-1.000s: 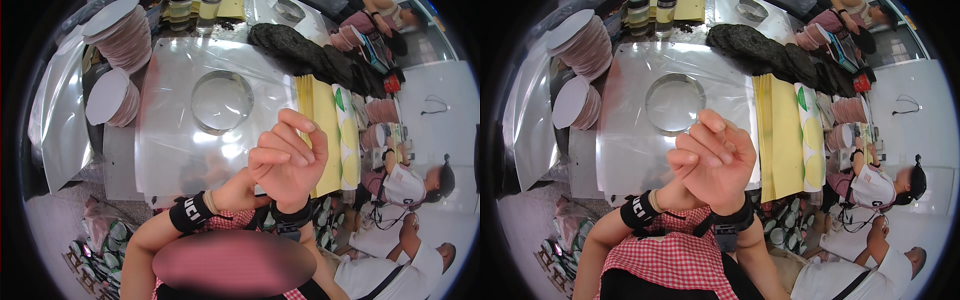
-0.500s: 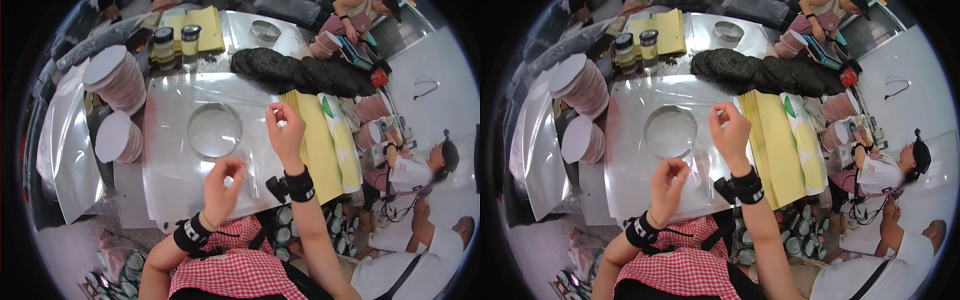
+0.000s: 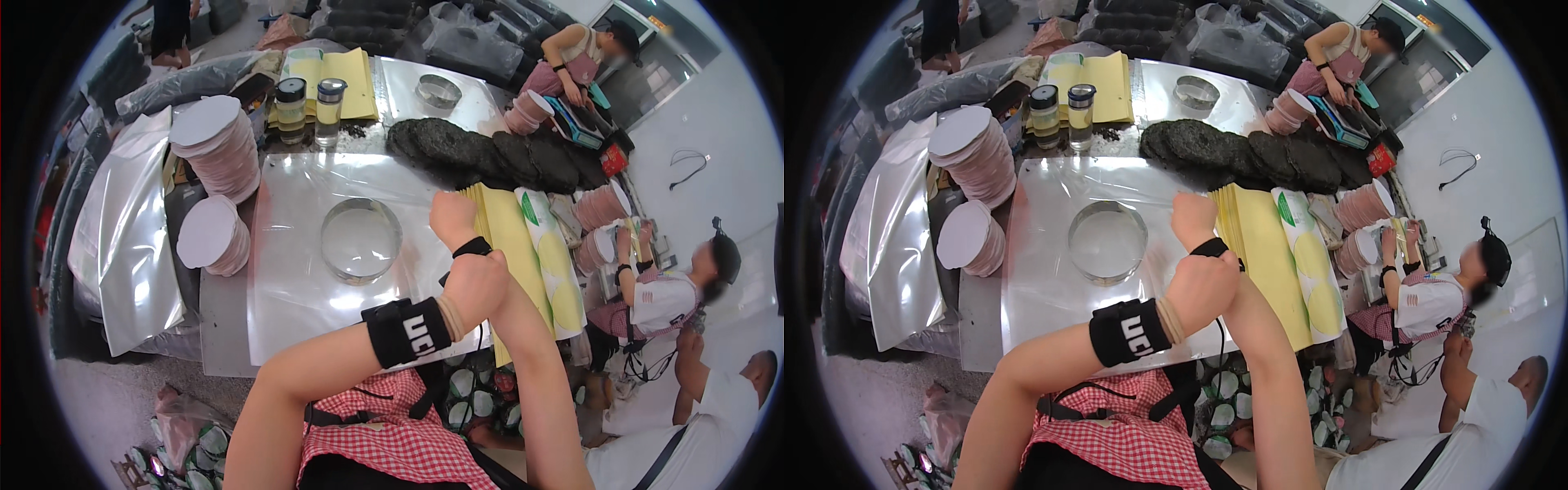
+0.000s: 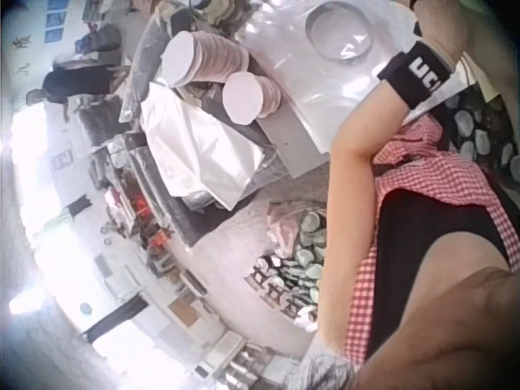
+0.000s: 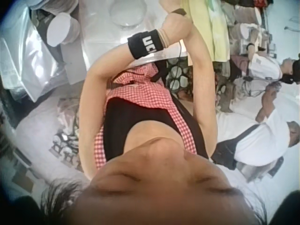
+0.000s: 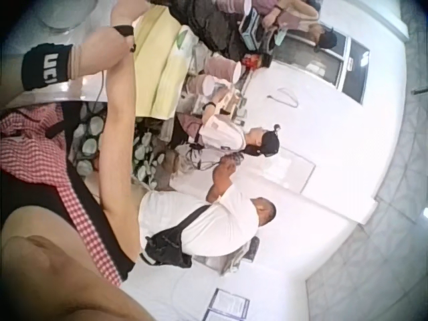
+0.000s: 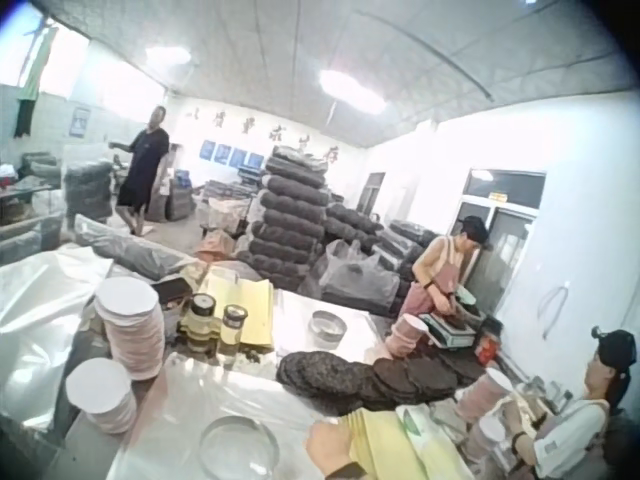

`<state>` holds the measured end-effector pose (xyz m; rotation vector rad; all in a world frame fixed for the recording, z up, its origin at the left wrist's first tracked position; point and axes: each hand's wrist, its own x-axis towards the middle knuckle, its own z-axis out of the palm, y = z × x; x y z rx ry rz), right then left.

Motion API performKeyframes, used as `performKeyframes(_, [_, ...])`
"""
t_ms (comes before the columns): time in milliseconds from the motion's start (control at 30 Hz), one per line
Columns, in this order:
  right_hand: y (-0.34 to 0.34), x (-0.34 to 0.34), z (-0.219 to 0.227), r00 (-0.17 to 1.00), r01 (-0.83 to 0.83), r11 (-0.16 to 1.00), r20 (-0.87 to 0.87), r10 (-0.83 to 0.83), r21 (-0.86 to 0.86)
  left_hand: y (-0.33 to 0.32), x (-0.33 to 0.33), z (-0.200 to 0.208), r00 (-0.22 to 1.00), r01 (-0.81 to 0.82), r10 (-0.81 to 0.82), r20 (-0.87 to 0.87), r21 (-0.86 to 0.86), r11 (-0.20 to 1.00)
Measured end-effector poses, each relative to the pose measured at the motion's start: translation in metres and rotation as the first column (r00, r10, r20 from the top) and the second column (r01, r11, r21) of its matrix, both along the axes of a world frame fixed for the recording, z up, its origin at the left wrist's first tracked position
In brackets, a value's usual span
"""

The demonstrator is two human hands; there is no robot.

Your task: Wrapping round compressed tea cakes in plastic and foil at a production table.

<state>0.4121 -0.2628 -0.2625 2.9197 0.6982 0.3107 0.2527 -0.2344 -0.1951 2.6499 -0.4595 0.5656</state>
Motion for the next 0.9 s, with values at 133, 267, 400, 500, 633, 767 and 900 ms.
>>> performKeyframes(133, [0.004, 0.001, -0.010, 1.000, 0.000, 0.996, 0.009, 0.000, -0.089, 0.018, 0.019, 0.008, 0.972, 0.232, -0.234, 0.026, 0.069, 0.970])
performKeyframes(267, [0.011, -0.009, -0.015, 0.986, -0.135, 0.956, 0.061, 0.155, -0.260, 0.028, 0.022, 0.014, 0.953, 0.298, -0.300, -0.028, 0.242, 0.923])
performKeyframes(400, [0.008, -0.009, -0.018, 0.973, -0.222, 0.936, 0.005, 0.232, -0.272, 0.018, 0.021, 0.035, 0.958, 0.281, -0.252, -0.137, 0.274, 0.920])
performKeyframes(500, [-0.004, -0.005, -0.006, 0.968, -0.249, 0.944, -0.033, 0.248, -0.218, 0.020, 0.030, 0.035, 0.915, 0.396, -0.402, 0.029, 0.124, 0.910])
performKeyframes(633, [0.000, 0.025, 0.001, 0.962, -0.270, 0.959, -0.012, 0.272, 0.086, 0.033, 0.004, 0.021, 0.892, 0.407, -0.398, 0.212, 0.002, 0.914])
performKeyframes(767, [0.002, 0.024, 0.056, 0.954, 0.034, 0.782, -0.254, 0.161, 0.623, 0.028, -0.014, 0.009, 0.952, 0.292, -0.259, 0.161, -0.236, 0.927])
performKeyframes(900, [0.000, 0.044, 0.050, 0.867, 0.291, 0.617, -0.474, 0.153, 0.732, 0.029, -0.025, -0.006, 0.990, 0.137, -0.119, 0.081, -0.278, 0.951])
